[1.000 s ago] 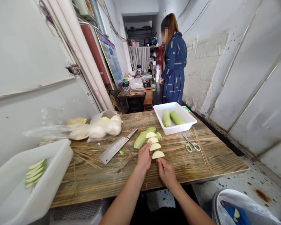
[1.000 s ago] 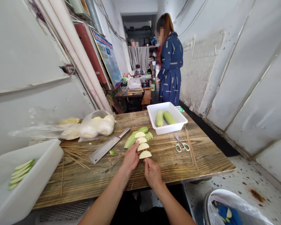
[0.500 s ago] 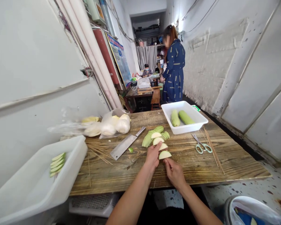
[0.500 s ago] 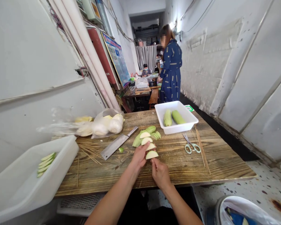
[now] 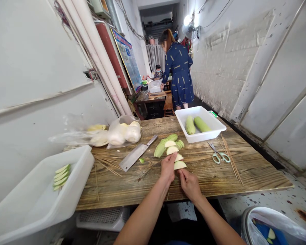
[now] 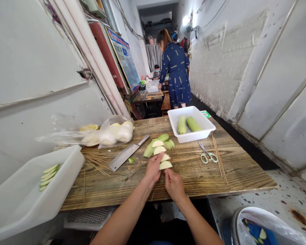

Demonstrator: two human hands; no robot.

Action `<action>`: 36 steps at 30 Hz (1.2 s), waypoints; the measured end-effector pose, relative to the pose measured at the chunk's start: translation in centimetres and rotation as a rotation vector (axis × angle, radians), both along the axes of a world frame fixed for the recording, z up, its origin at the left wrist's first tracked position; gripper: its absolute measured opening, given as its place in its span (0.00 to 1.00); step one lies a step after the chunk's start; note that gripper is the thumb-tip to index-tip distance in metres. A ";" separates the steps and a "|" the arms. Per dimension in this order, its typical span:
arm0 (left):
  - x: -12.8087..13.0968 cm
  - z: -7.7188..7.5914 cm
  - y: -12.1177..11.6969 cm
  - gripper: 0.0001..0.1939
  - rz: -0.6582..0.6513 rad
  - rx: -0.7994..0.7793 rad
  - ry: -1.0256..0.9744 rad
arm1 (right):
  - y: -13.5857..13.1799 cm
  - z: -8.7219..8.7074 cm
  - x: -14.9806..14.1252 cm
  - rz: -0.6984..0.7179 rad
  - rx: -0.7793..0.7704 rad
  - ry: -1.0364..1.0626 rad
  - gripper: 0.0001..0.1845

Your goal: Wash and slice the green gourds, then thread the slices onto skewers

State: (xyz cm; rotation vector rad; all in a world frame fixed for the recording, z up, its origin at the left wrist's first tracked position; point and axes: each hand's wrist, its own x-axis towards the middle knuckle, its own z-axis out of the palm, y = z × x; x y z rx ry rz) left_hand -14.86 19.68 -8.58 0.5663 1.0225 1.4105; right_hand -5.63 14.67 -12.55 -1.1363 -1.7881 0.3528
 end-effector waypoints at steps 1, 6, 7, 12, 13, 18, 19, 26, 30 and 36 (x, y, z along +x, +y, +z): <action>-0.1 0.0 0.0 0.24 0.004 0.006 0.015 | 0.0 0.0 0.0 0.006 -0.003 0.006 0.15; -1.6 1.0 0.6 0.23 0.022 0.013 -0.022 | 0.0 -0.2 0.1 0.052 -0.022 0.015 0.14; -2.0 1.2 0.8 0.23 0.010 0.000 -0.047 | -0.1 -0.3 0.1 0.057 -0.024 0.009 0.14; -3.0 2.1 1.6 0.19 -0.013 -0.022 -0.062 | -0.2 -0.2 0.0 0.094 -0.033 -0.021 0.16; -3.0 2.1 1.7 0.18 -0.015 -0.023 -0.059 | -0.2 -0.2 0.0 0.098 -0.033 -0.025 0.16; -2.7 2.2 1.4 0.16 0.006 -0.048 -0.053 | -0.3 -0.1 0.0 0.101 -0.047 -0.035 0.16; -2.6 2.2 1.3 0.16 0.012 -0.043 -0.053 | -0.3 -0.1 0.0 0.100 -0.051 -0.037 0.17; -1.9 1.8 1.1 0.19 0.017 0.015 -0.023 | -0.3 -0.2 0.0 0.074 -0.044 -0.019 0.16; -1.7 1.5 0.7 0.20 0.001 0.036 -0.041 | -0.2 0.0 0.0 0.076 -0.043 0.008 0.16; -4.0 2.1 1.5 0.26 0.011 0.050 -0.142 | -0.3 0.0 0.1 0.083 -0.039 -0.011 0.16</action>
